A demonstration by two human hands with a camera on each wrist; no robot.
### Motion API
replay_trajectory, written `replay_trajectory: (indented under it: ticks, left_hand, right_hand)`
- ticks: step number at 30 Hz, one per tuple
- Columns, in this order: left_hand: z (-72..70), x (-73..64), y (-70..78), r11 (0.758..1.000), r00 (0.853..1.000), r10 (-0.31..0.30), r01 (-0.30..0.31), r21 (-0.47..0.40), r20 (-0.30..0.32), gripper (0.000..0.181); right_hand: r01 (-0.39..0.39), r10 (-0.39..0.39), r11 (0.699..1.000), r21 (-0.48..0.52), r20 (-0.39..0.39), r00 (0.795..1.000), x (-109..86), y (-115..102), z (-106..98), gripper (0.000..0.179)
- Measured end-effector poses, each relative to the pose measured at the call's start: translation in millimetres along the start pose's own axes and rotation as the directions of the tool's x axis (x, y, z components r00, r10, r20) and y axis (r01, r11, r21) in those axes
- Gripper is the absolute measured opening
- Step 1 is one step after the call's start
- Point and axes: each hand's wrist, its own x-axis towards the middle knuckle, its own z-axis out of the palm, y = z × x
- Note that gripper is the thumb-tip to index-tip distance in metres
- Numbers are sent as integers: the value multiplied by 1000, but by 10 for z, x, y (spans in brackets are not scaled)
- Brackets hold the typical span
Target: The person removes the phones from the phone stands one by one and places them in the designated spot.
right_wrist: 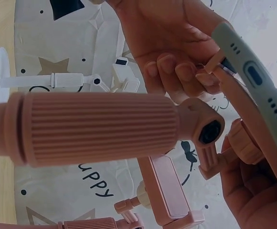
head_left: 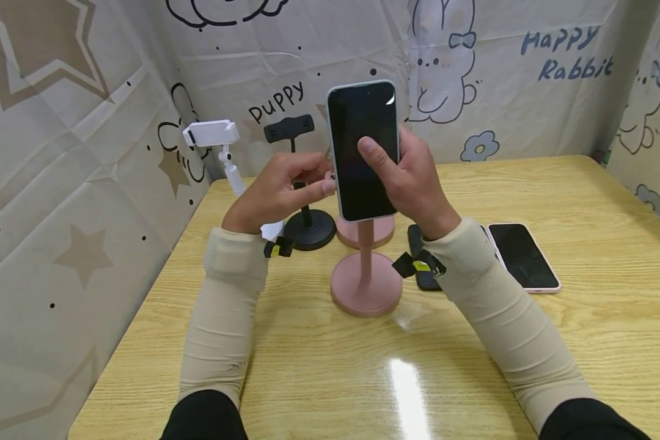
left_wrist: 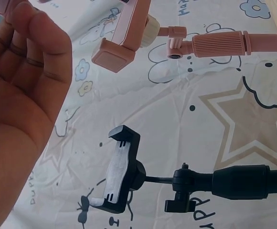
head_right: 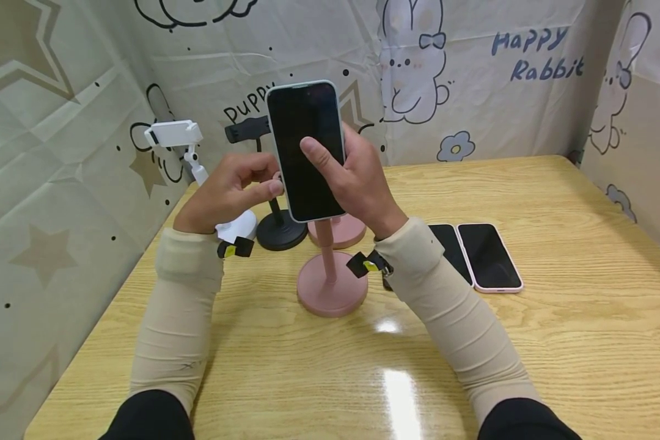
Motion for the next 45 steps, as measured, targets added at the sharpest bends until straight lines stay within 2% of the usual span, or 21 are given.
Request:
replay_trajectory:
  ticks: [8,15,17,22,28,34,36,38,45]
  left_hand:
    - [4,3,-33,1000,1000,3,-3,-19,0,10]
    - [24,20,-285,999,1000,8,-8,35,-3,14]
    - [28,27,-308,999,1000,5,-5,51,-2,13]
    - [43,34,-313,998,1000,21,-20,65,-8,8]
    - [53,23,-308,997,1000,22,-21,77,-16,11]
    - [55,29,-299,998,1000,28,-28,53,-5,7]
    - [56,33,-247,998,1000,28,-28,48,-4,6]
    - [55,36,-248,998,999,34,-34,51,-5,8]
    - [53,22,-301,998,1000,30,-30,57,-7,10]
  right_hand:
    - [14,-15,997,71,21,1000,-18,3,-10,30]
    - [19,-21,994,108,22,1000,-28,10,-12,33]
    - [15,-17,993,113,21,1000,-29,11,-14,32]
    - [9,-12,992,127,24,1000,-32,10,-15,32]
    - [5,-12,990,142,46,999,-24,8,-18,31]
    - [-108,99,980,168,60,993,-28,-42,-55,28]
    - [-149,139,975,162,71,988,-31,-73,-89,28]
    - [-167,155,974,155,90,984,-28,-105,-142,27]
    - [-131,114,989,74,201,973,-18,-203,-377,20]
